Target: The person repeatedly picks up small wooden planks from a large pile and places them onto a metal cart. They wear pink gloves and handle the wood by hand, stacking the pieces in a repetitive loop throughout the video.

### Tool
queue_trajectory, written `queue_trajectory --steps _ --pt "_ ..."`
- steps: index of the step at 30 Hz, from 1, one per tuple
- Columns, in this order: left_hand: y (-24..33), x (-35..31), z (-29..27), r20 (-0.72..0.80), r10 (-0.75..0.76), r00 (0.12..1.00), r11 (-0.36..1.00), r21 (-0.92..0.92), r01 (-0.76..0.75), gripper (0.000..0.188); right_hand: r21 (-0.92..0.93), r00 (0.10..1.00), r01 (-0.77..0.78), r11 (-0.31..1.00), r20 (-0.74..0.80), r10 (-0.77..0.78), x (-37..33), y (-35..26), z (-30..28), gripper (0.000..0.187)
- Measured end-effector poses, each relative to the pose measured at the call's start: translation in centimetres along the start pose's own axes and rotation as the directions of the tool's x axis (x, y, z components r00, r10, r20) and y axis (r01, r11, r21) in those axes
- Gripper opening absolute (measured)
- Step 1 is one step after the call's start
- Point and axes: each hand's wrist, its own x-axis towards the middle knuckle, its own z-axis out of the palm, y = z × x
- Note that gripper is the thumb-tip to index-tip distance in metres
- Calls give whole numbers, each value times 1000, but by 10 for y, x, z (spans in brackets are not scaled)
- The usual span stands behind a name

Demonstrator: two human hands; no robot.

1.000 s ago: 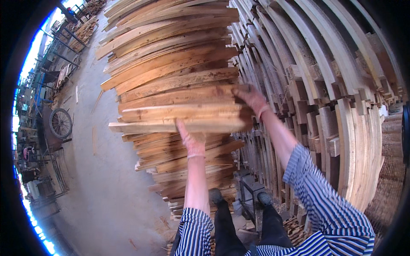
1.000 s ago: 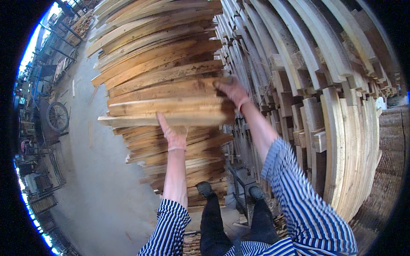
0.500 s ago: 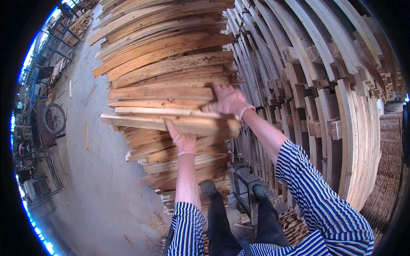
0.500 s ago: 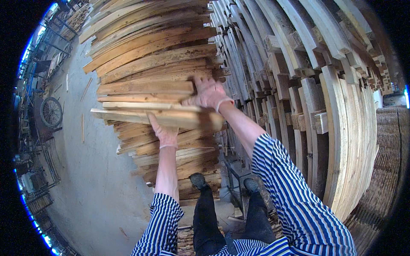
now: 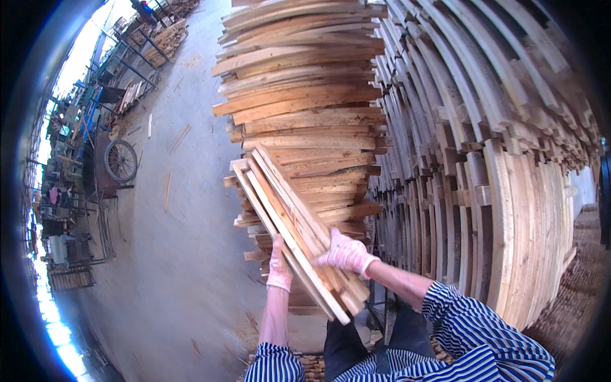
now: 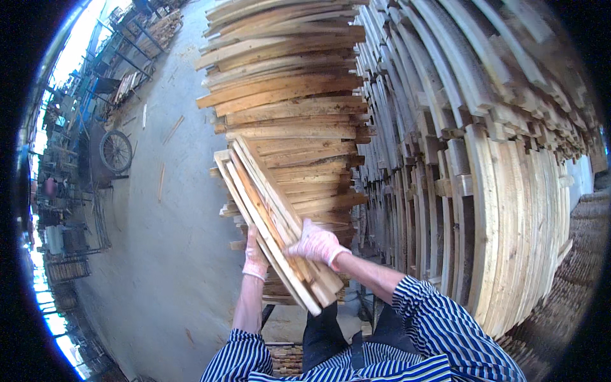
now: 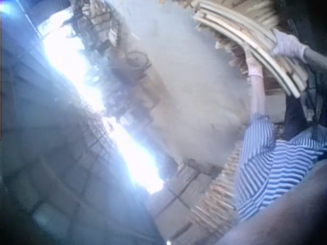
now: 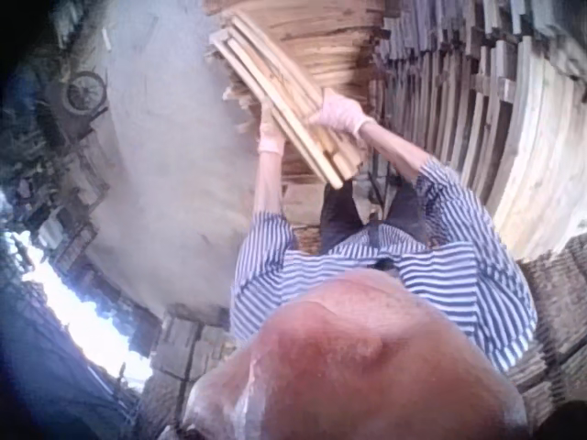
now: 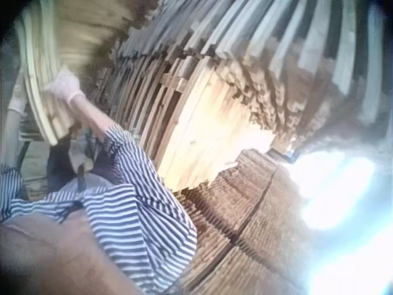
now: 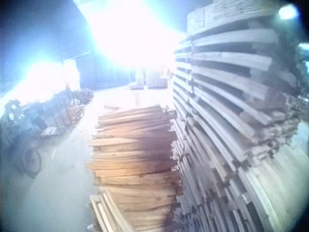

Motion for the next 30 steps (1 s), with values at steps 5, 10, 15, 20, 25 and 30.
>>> queue_trajectory --steps 5,10,15,20,25,30 --pt "-18 -74 30 -102 52 993 999 17 -51 87 -133 1000 -7 991 7 8 -86 -25 -25 95" --pt "-17 -129 97 106 240 965 971 -41 -237 95 -185 973 222 957 -27 -231 -167 -36 -78 80" --pt "4 -215 234 378 501 779 854 -72 -515 94 -150 904 397 905 -108 -414 -319 -35 -154 80" --pt "2 -280 338 588 548 595 817 -225 -531 82 -204 699 585 785 -364 -615 -459 25 -224 82" --pt "-27 -299 463 767 515 383 811 -292 -507 64 -181 412 738 651 -643 -646 -571 37 -317 70" --pt "-67 -291 569 815 248 523 877 41 -479 65 -104 341 791 603 -744 -575 -624 111 -376 87"
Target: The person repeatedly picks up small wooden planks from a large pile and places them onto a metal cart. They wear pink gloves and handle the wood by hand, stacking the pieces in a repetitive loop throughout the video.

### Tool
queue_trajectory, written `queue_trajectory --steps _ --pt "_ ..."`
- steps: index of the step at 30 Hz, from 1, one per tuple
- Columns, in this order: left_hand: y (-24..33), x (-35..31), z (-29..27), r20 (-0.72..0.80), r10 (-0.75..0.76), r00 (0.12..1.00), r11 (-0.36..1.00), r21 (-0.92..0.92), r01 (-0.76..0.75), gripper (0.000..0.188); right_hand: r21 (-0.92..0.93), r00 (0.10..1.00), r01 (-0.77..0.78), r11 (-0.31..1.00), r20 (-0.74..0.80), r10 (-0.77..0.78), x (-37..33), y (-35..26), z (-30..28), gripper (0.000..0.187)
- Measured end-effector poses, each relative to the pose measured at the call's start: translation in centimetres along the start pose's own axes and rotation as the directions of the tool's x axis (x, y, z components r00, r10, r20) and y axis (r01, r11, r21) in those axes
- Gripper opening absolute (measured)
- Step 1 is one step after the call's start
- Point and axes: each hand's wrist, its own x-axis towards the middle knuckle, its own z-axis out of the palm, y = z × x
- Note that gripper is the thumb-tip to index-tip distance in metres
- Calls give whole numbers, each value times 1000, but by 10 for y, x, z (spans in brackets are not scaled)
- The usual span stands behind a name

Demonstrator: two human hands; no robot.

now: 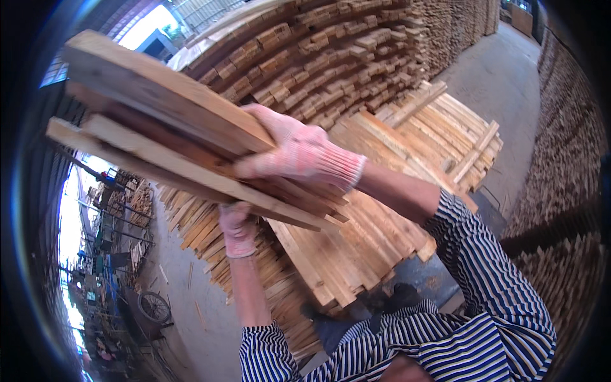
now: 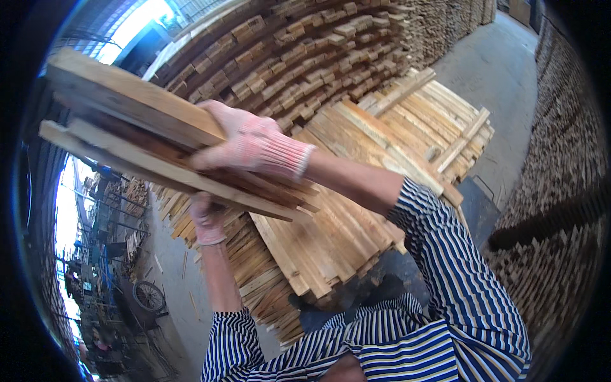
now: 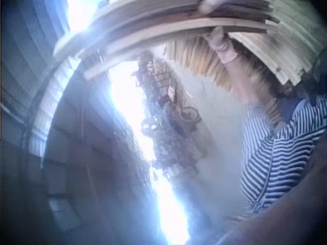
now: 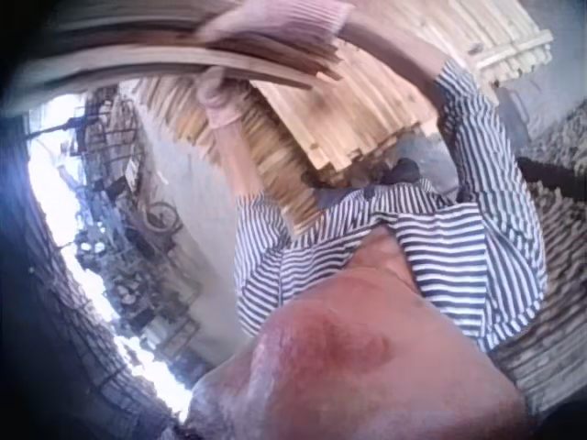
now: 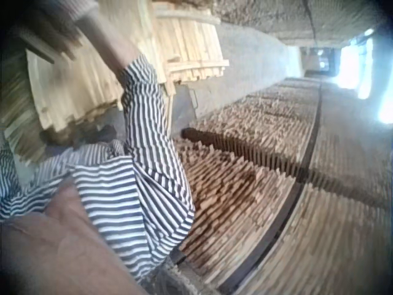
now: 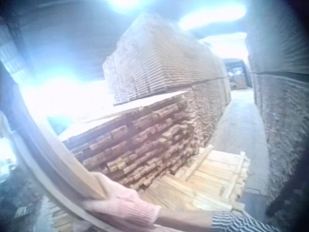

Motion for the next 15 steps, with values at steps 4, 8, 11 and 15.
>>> queue_trajectory --steps 4,8,11,15 --pt "-84 -14 50 34 51 998 948 314 -59 84 -140 998 11 990 -61 -20 -46 116 -22 83" --pt "-117 0 78 73 -75 995 961 273 53 83 123 989 -125 985 -59 133 -61 179 -45 80" --pt "-109 5 69 -20 -93 996 946 310 94 74 59 988 -146 987 -40 149 -56 158 -49 79" --pt "-89 -4 83 -112 -213 971 968 113 226 61 -303 927 -366 880 -35 373 -64 80 -52 79"
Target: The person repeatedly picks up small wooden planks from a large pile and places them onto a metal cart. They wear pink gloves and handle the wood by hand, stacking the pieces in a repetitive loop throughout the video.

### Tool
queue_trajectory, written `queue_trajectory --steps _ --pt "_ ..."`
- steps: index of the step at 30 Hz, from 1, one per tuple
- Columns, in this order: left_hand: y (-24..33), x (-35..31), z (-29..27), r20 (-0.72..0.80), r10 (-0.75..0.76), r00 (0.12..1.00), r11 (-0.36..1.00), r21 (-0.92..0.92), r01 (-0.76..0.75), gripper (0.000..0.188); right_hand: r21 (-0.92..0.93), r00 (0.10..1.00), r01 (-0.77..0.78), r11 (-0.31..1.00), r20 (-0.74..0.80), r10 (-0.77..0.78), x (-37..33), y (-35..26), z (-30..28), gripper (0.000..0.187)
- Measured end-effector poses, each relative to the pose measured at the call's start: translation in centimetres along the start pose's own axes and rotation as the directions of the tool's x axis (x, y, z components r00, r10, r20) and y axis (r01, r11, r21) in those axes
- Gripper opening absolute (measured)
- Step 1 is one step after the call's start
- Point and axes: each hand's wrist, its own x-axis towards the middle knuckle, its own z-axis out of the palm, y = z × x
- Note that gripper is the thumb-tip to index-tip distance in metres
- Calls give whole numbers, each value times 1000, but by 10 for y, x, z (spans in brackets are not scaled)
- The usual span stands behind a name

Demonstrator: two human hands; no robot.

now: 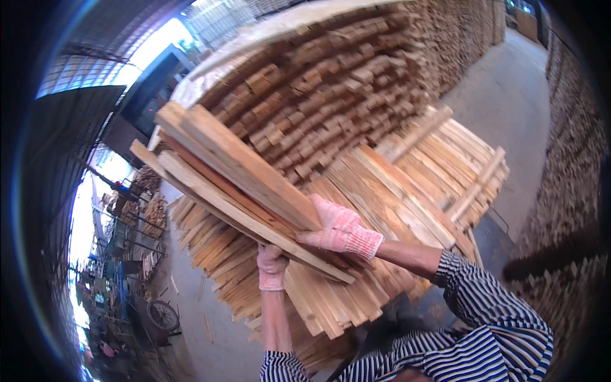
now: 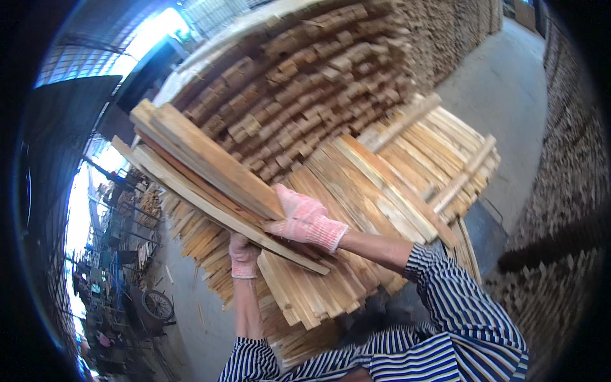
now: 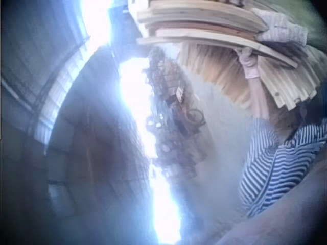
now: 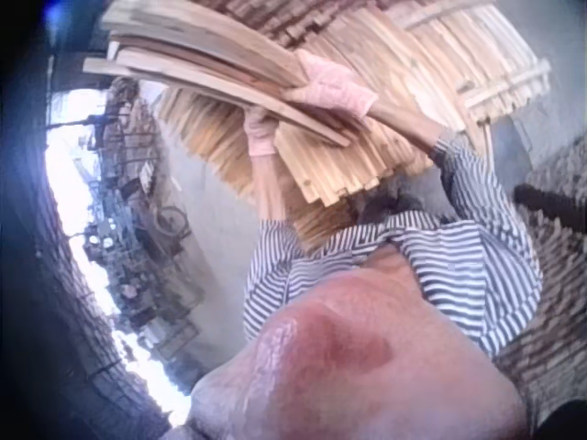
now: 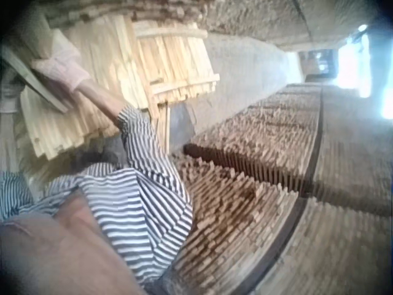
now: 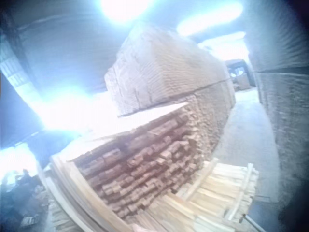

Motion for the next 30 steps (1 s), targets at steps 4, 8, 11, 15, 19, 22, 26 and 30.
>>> queue_trajectory --steps 4,8,11,15,19,22,26,30 --pt "-42 -25 -1 149 192 970 964 -212 -158 88 40 999 -46 998 -9 46 -27 -1 2 93" --pt "-96 -53 35 -116 98 988 964 -234 -123 92 76 973 -211 974 107 203 -56 38 -7 104" --pt "-120 -69 75 -193 -36 981 966 -258 -15 88 86 978 -207 975 49 204 -67 95 -7 109" --pt "-185 -77 48 -233 -234 944 932 -330 150 85 137 940 -334 932 118 320 -87 127 -55 114" --pt "-227 -70 40 -222 -336 915 890 -393 231 82 1 915 -395 919 -84 394 -103 185 -132 116" --pt "-256 -58 55 -195 -376 906 861 -436 263 80 -107 875 -427 898 -299 381 -98 283 -203 105" --pt "-279 -48 72 -200 -369 907 842 -486 235 79 -320 783 -621 715 -293 549 -55 356 -287 96" --pt "-280 -47 66 -54 -226 973 637 -764 106 78 -348 881 -463 815 -279 381 -47 392 -301 88"
